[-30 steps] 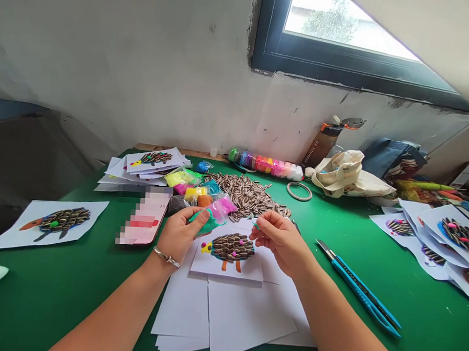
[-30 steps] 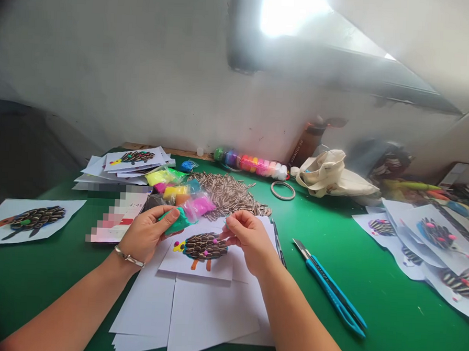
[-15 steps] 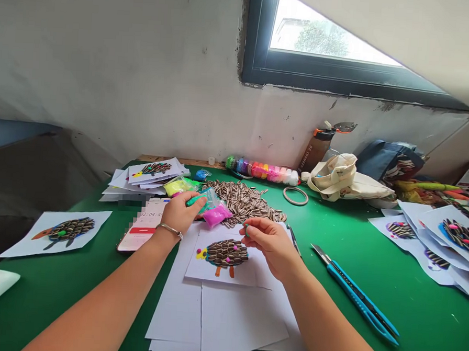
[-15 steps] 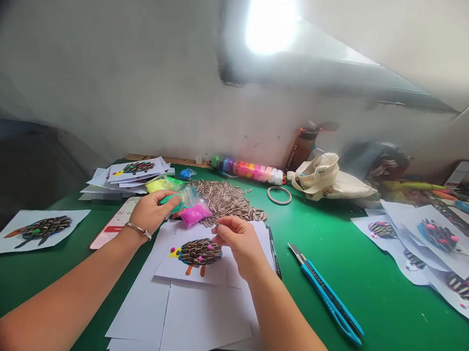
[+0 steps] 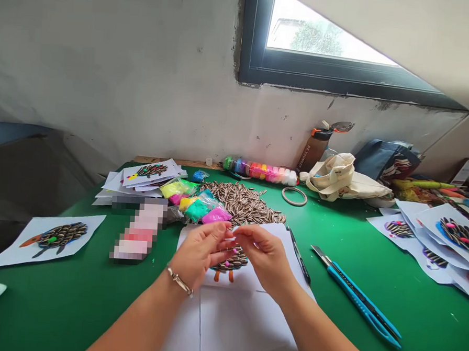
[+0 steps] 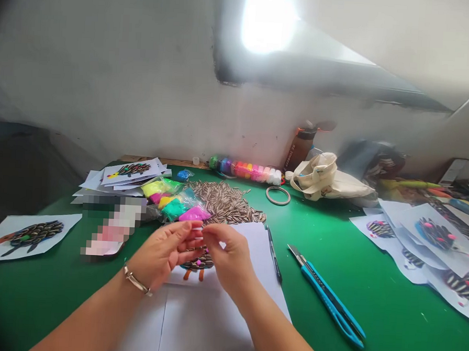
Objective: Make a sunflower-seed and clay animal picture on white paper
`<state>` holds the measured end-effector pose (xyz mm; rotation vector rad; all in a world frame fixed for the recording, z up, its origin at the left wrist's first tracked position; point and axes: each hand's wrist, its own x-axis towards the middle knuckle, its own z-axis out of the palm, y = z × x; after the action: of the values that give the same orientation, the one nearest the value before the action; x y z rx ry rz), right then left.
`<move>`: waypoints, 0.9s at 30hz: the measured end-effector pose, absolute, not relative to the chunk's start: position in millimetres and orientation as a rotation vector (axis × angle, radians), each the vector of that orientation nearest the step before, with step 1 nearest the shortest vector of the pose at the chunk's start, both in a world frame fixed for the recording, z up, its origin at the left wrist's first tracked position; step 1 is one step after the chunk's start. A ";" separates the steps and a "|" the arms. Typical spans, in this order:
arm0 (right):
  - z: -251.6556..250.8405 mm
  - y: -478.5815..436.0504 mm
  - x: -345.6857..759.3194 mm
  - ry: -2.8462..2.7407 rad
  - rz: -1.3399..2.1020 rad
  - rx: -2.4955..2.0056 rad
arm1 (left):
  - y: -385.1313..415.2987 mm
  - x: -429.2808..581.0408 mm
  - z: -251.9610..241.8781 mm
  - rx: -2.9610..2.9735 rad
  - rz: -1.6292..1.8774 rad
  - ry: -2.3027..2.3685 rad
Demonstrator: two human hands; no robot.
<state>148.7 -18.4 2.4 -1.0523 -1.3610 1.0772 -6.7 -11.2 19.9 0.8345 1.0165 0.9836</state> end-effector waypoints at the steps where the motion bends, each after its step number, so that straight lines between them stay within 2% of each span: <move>1: 3.6 -21.6 146.7 -1.423 0.997 -1.031 | -15.9 -2.1 19.8 0.780 0.916 0.918; 6: 2.5 -28.8 139.6 -1.521 0.838 -1.050 | -19.2 1.2 16.1 0.771 0.836 0.674; 18: 0.0 -29.5 138.9 -1.628 0.874 -1.160 | -15.6 -6.0 9.4 0.698 0.861 0.767; 27: -14.2 -25.6 139.2 -1.783 0.607 -1.150 | -16.5 -5.2 9.6 0.743 0.845 0.786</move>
<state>139.2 -25.6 -14.2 -1.1505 -1.7828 0.6068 -5.2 -16.5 9.6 0.7433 0.7858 0.8446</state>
